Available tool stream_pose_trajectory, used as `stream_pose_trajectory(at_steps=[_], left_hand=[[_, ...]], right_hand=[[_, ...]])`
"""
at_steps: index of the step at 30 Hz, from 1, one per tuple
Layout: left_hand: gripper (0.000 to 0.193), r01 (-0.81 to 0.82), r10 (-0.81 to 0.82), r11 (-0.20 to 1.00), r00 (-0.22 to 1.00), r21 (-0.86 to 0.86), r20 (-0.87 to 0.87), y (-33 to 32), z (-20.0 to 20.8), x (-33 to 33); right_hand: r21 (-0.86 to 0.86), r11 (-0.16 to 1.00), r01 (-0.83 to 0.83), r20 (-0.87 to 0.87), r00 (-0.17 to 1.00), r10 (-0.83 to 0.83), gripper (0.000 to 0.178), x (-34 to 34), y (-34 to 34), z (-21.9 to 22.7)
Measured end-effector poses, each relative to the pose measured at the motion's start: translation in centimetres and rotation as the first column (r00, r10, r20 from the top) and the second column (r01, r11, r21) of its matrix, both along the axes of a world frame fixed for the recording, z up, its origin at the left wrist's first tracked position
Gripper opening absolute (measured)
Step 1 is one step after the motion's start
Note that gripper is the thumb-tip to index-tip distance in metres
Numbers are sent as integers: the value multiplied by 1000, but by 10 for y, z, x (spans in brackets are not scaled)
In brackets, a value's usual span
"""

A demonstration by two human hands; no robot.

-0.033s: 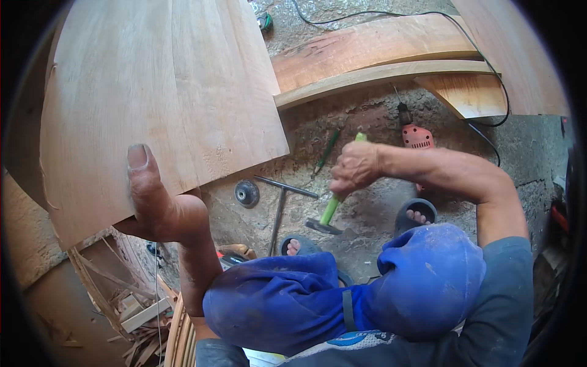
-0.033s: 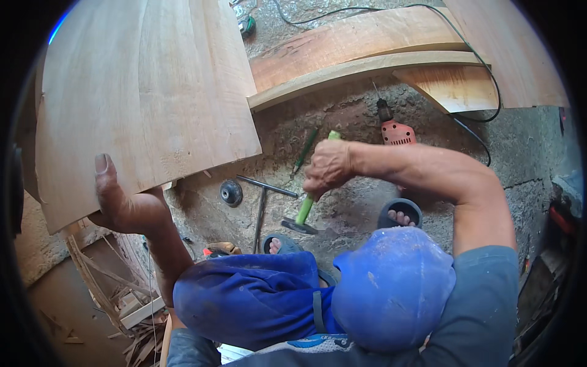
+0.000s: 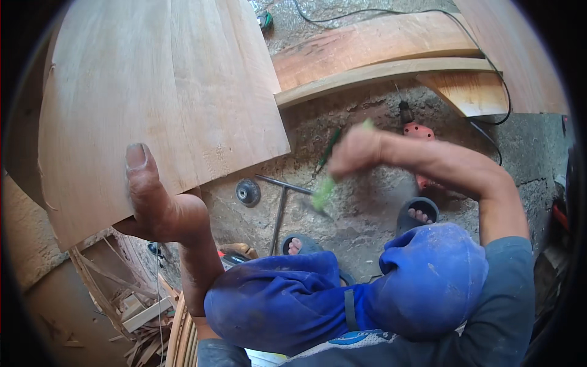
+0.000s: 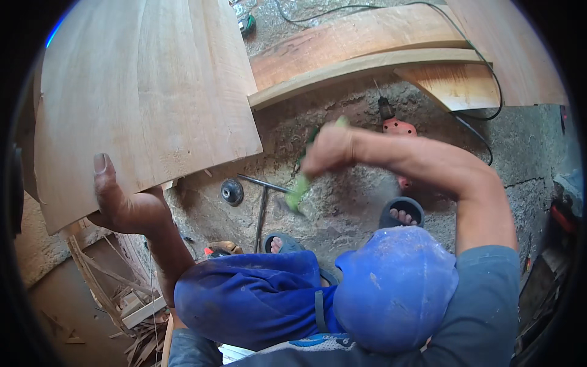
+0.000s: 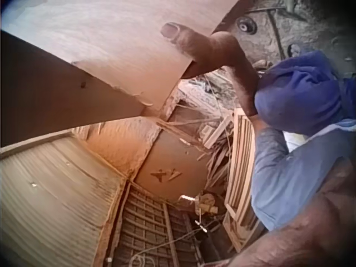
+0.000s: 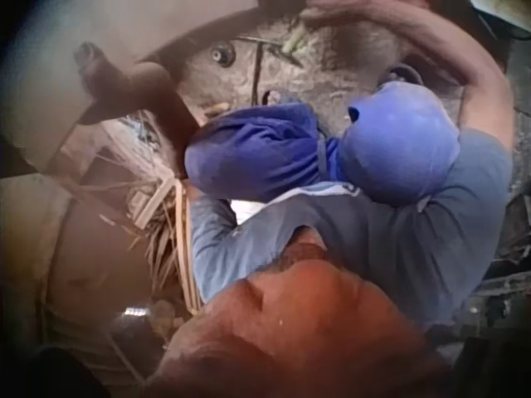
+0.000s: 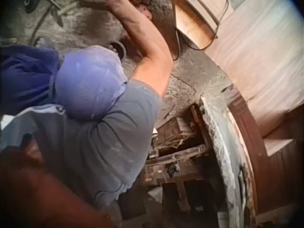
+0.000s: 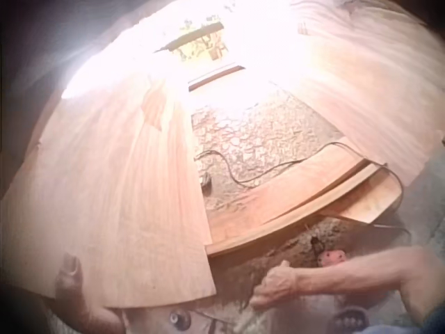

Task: The person is assembling a wooden structure, likely a piece of furniture, using a power drill and a hammer. They are seen drilling screws into wooden planks, marking measurements with a pencil, and hammering nails to secure the pieces together.

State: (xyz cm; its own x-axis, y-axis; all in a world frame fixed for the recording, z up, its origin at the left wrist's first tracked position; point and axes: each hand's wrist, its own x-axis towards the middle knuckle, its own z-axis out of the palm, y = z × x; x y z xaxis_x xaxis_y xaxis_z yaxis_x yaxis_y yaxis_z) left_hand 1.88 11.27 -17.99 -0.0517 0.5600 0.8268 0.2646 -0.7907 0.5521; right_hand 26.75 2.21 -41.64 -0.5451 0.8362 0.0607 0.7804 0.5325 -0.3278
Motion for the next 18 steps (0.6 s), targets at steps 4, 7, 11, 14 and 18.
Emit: stream_pose_trajectory(at_steps=[4,7,11,14,18], left_hand=[[20,22,-21,999,999,-33,32,-7,4,2],[20,-104,123,982,986,158,-117,0,-2,-3],[18,-106,122,986,985,130,-120,-2,-4,-4],[17,-59,85,988,980,146,-180,-2,-2,-12],[19,-104,167,976,923,192,-346,-6,-11,-23]], right_hand=[[-103,993,50,-73,996,-58,29,-11,-6,-3],[-78,885,-459,-80,888,453,32,-11,-15,10],[-263,965,15,85,996,8,33,3,4,-1],[-213,975,-61,-1,998,62,20,-13,-28,-14],[-52,975,-215,21,976,216,22,-10,-16,-19]])
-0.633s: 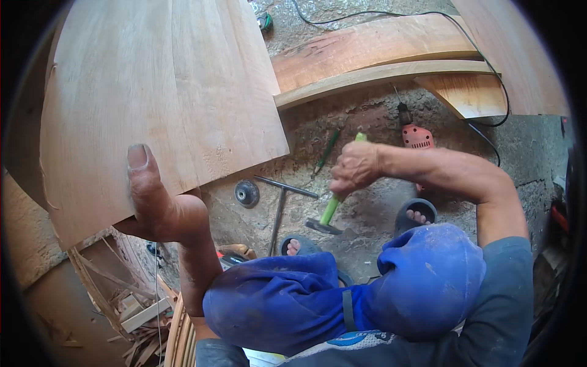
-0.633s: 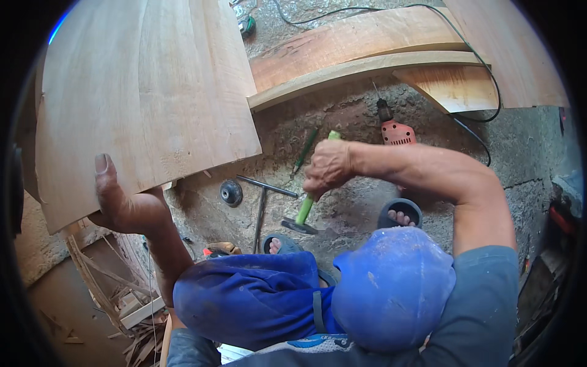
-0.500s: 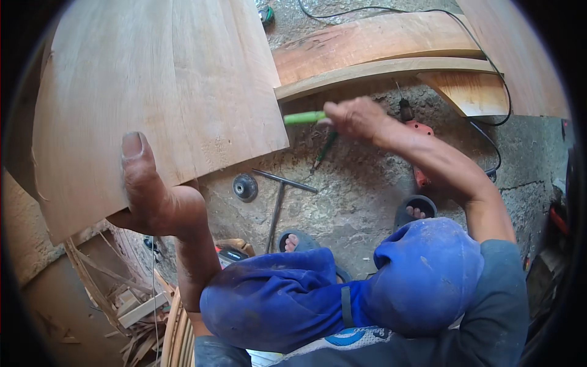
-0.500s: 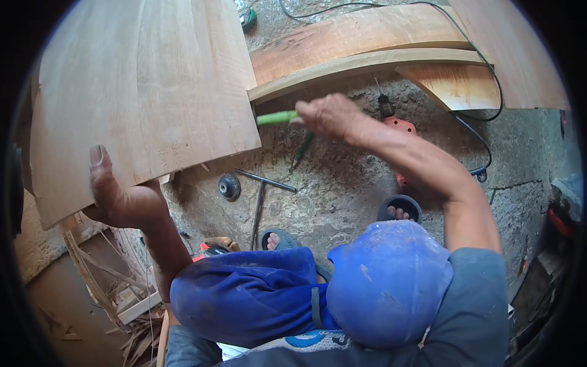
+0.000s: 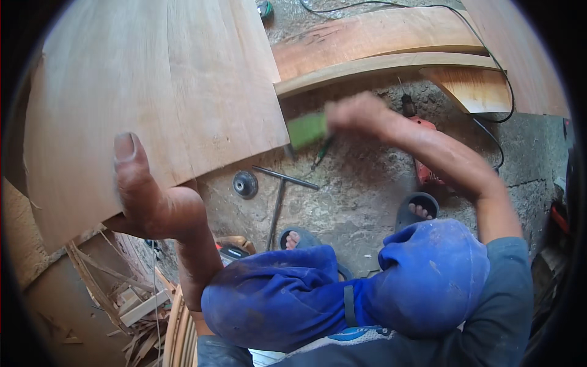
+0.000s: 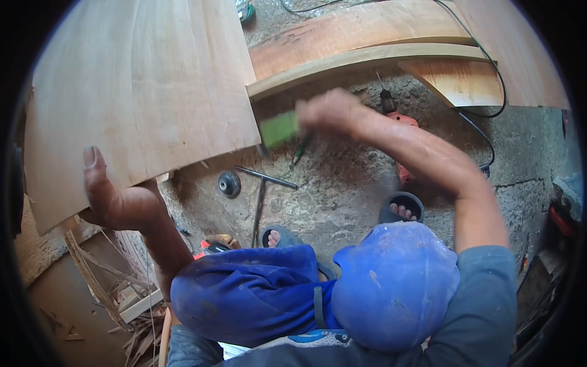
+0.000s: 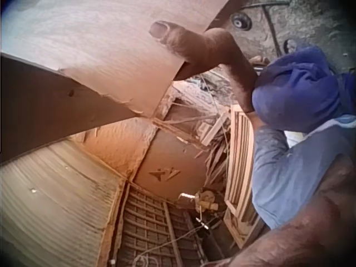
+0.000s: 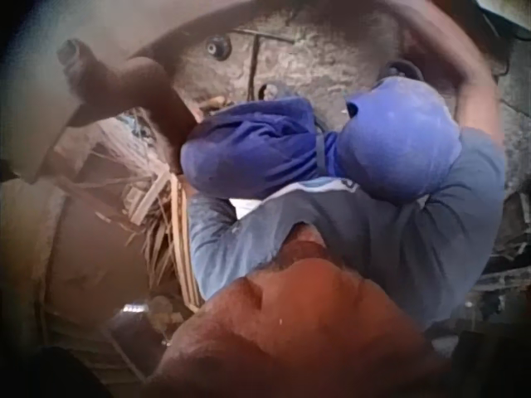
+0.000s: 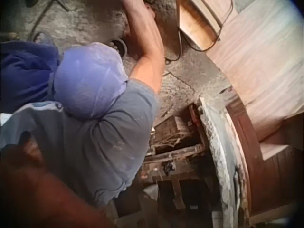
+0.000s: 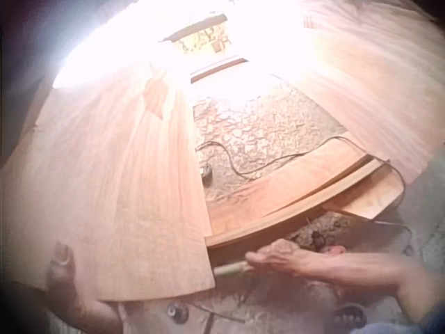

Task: The person is assembling a wooden structure, likely a piece of furniture, using a power drill and a hammer. They are seen drilling screws into wooden planks, marking measurements with a pencil, and hammering nails to secure the pieces together.

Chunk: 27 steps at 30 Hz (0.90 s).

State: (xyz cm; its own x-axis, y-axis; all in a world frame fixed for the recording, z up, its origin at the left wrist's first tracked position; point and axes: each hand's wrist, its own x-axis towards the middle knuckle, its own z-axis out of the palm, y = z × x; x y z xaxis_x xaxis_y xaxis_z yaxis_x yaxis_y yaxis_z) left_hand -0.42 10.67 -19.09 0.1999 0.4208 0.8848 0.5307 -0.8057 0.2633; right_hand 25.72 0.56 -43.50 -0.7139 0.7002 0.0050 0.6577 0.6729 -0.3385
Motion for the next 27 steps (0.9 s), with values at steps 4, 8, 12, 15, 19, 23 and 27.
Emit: stream_pose_trajectory(at_steps=[4,8,12,15,19,23,27], left_hand=[[21,3,-2,1000,997,-12,83,2,11,11],[21,154,-90,971,944,-182,318,-3,11,25],[22,-21,28,999,989,-50,144,7,4,5],[19,87,-64,993,964,-78,259,5,9,19],[17,82,-66,996,953,-40,296,8,5,16],[18,-27,28,1000,986,-9,164,7,9,17],[18,101,-59,987,953,-126,299,2,15,19]], right_hand=[[-152,940,307,-126,937,-326,29,-5,-1,12],[-203,979,17,97,995,2,33,-4,10,16],[-97,927,361,-126,920,-372,28,-1,-2,-2],[-7,1000,-13,-69,998,13,30,-9,-18,24],[-98,969,227,-93,967,-236,26,-9,-14,10],[78,975,-207,62,977,202,22,-11,-9,28],[-110,954,281,-17,959,-284,27,3,22,22]])
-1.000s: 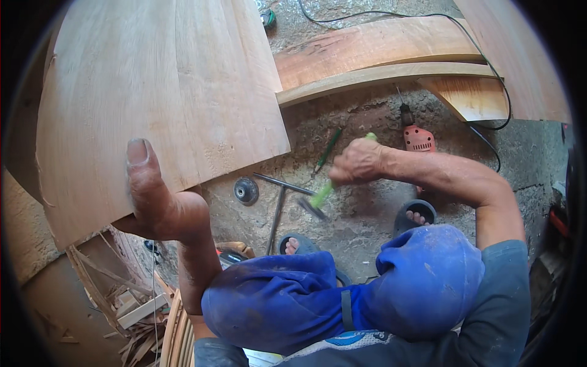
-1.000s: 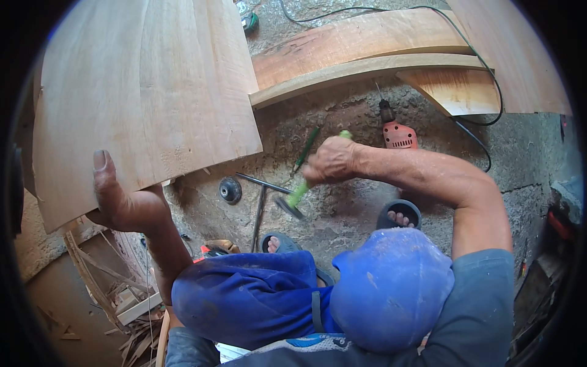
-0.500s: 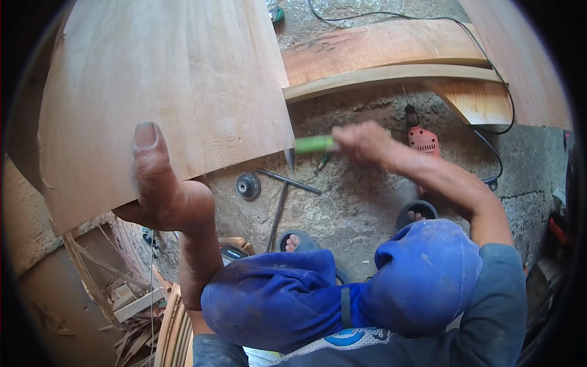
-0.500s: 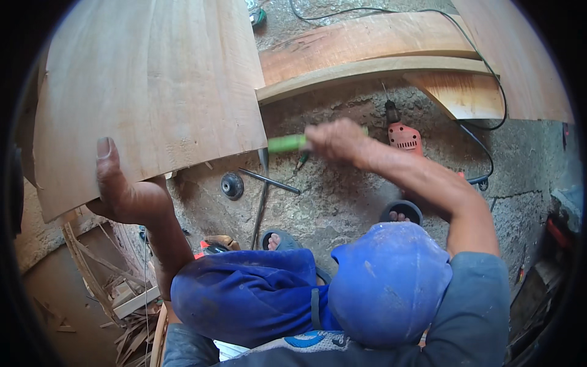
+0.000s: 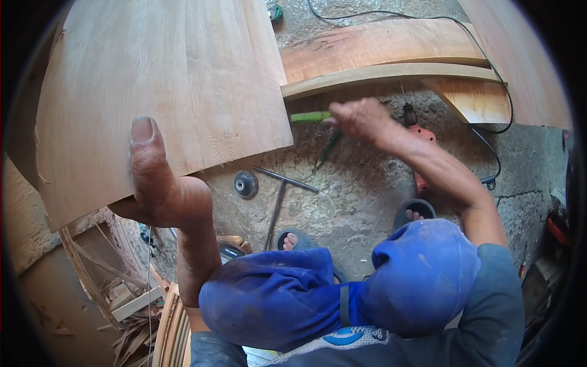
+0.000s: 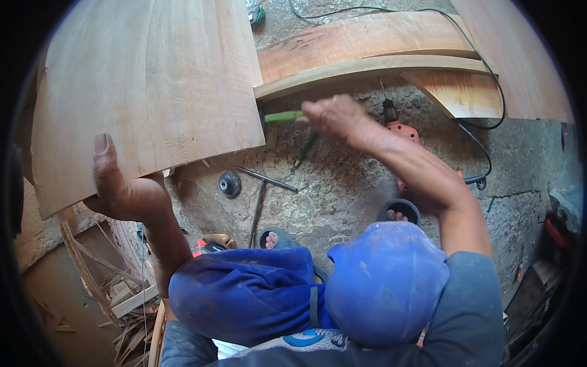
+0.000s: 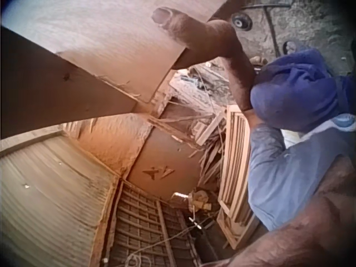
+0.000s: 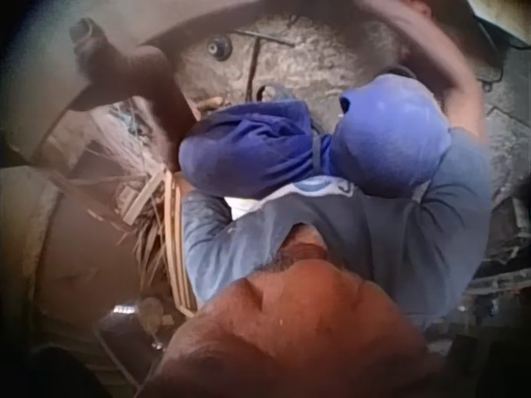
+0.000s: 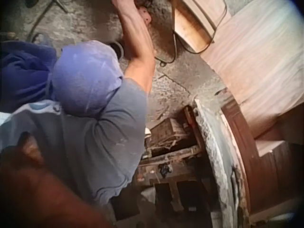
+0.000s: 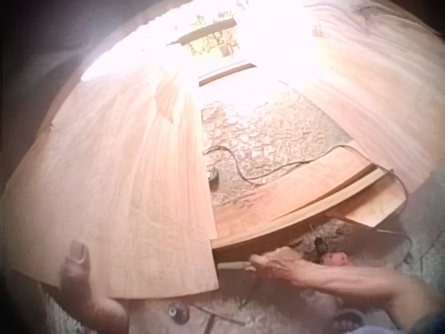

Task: The person is assembling a wooden structure, likely a piece of furniture, using a power drill and a hammer. They are seen drilling screws into wooden planks, marking measurements with a pencil, and hammering nails to secure the pieces together.

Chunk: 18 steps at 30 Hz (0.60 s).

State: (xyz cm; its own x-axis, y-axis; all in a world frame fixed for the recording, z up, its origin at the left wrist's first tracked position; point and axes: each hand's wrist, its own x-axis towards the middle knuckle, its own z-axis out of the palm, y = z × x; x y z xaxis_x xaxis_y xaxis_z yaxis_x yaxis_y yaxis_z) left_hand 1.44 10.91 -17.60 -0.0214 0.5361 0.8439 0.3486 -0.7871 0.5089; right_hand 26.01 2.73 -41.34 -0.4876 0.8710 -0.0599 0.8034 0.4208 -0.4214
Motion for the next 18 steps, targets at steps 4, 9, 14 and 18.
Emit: stream_pose_trajectory(at_steps=[4,9,14,18], left_hand=[[18,65,-56,997,985,-48,165,-3,0,24],[17,-32,32,999,998,1,-52,-5,-3,17],[42,33,-30,996,999,-87,32,-6,-2,13],[40,-11,9,996,1000,-86,-24,-10,2,21]], right_hand=[[70,990,-122,62,991,117,30,-7,-13,-8],[-3,995,96,-33,995,-96,26,-5,-14,-5],[-86,979,-186,71,979,192,24,6,13,11],[-49,968,244,-77,966,-248,25,-11,-24,-4]])
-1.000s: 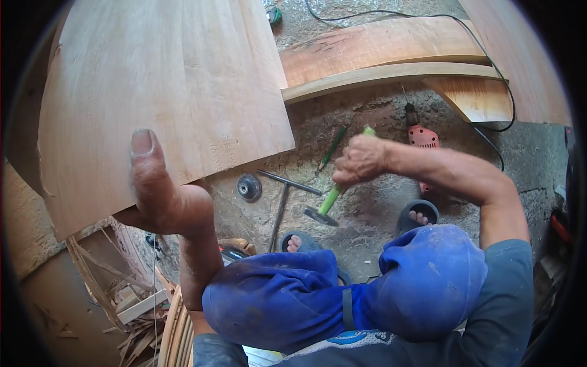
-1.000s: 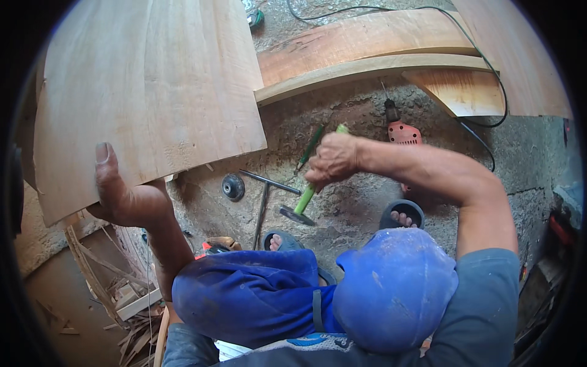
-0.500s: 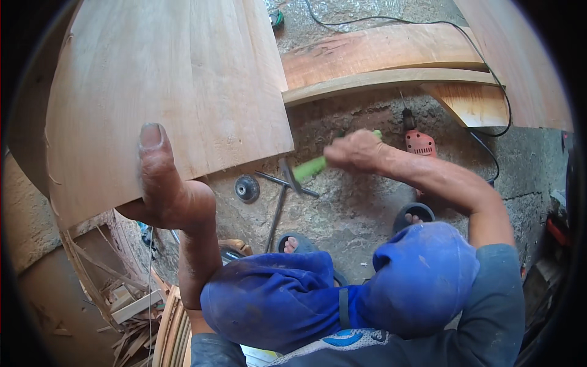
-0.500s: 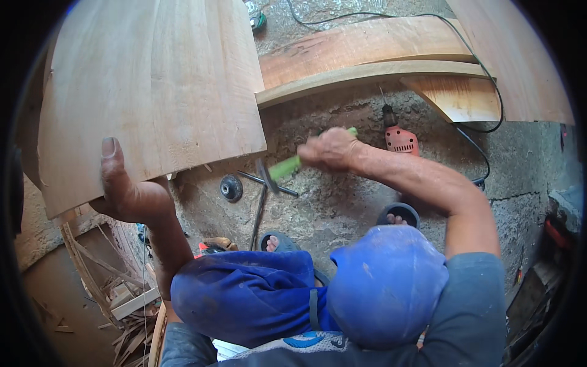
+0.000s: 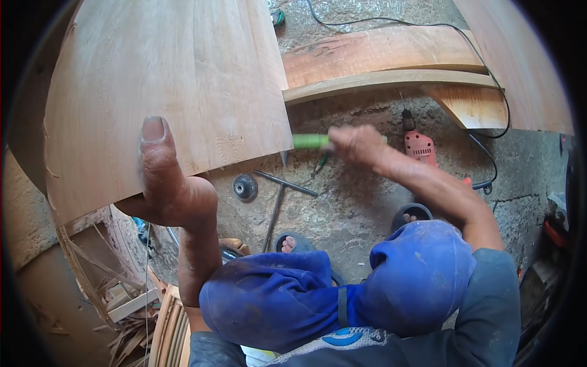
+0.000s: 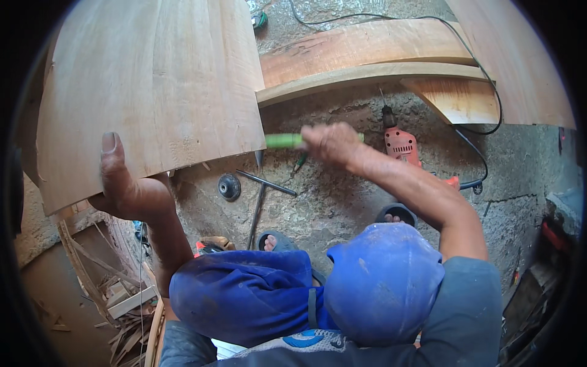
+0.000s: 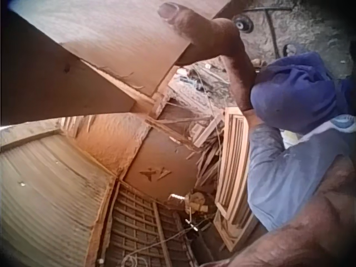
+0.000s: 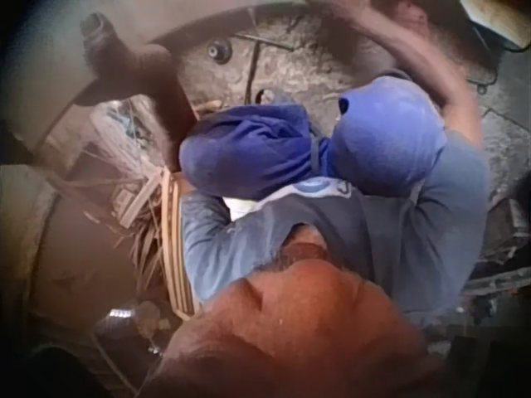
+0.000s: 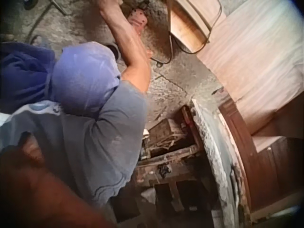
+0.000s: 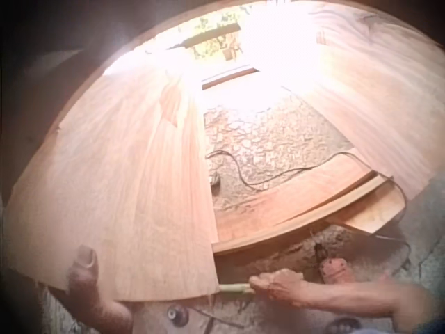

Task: The person is assembling a wooden structure, likely a piece of furniture, using a power drill and a hammer. They are seen drilling screws into wooden planks, marking measurements with a pencil, and hammering nails to secure the pieces together.

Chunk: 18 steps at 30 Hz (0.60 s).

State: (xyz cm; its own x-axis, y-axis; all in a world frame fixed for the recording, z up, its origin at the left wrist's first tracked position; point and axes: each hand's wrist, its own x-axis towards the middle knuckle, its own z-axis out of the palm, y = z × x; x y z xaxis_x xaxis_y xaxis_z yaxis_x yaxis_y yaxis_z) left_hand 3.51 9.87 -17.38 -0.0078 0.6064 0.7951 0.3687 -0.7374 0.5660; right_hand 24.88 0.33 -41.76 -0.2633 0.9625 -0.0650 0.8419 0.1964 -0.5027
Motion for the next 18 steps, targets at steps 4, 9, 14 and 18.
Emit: stream_pose_trajectory(at_steps=[4,9,14,18], left_hand=[[37,-55,55,998,998,37,-21,8,-3,-11],[35,13,-13,1000,1000,17,25,2,-1,1],[23,-87,99,989,990,121,-100,7,-16,-20],[35,51,-47,994,998,96,-44,10,-1,-6]], right_hand=[[184,869,-459,195,884,425,32,24,25,-22],[59,986,-155,12,988,154,32,3,0,-28],[198,954,-225,16,974,226,35,12,14,-27],[138,935,-328,2,944,331,35,1,-2,-9]])
